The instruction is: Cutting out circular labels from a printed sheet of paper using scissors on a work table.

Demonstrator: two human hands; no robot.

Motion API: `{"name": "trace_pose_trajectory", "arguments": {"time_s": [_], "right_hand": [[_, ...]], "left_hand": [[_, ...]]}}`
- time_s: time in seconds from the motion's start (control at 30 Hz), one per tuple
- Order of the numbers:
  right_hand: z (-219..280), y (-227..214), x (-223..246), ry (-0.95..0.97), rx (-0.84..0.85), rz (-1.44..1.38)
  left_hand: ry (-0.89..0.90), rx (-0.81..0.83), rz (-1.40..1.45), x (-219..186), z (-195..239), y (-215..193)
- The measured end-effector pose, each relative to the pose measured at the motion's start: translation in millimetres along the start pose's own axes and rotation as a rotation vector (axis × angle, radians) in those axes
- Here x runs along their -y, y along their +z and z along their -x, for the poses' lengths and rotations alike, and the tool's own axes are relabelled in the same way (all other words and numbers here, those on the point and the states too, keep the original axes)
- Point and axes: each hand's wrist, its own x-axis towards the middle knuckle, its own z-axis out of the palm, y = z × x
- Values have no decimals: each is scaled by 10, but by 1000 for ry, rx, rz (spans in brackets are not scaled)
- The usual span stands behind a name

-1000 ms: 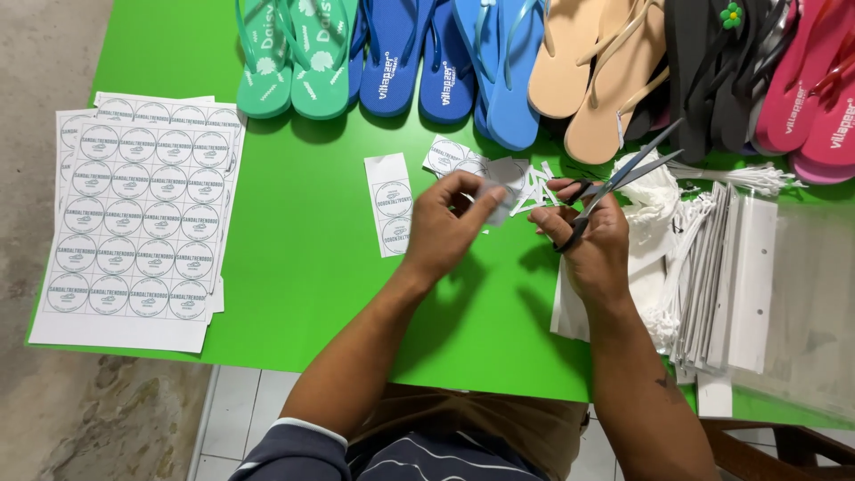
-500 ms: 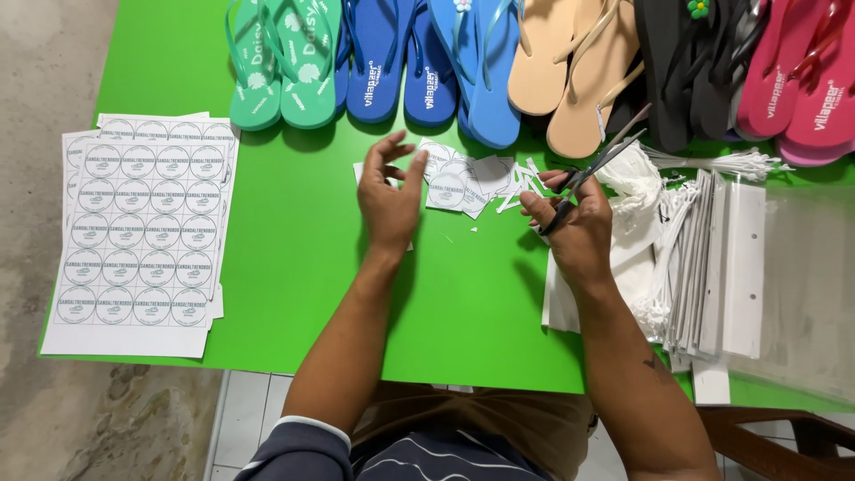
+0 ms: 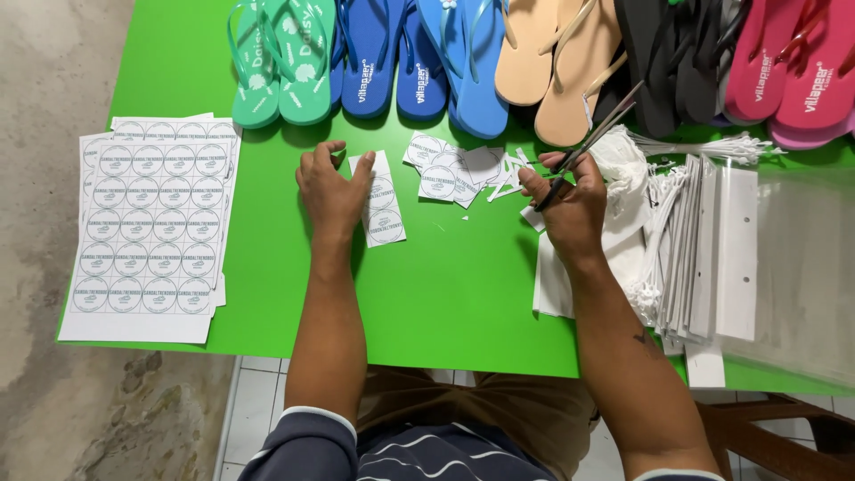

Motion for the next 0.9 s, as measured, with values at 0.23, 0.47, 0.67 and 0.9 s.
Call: {"name": "trace_pose_trajectory", "arguments": {"time_s": [0.23,0.47,0.67,0.9], "right_hand": [[0,-23,-1,-32,-12,28],[93,81,142,-59,14,60],[47,36,29,-62,16,73],[46,54,26,-63,8,90]], "left_hand": [[124,30,6,-39,131,-58],[157,4,-75,-110,183,-71],[156,10,-9,-120,179,-110],[162,33,35,-155,172,-145]]}}
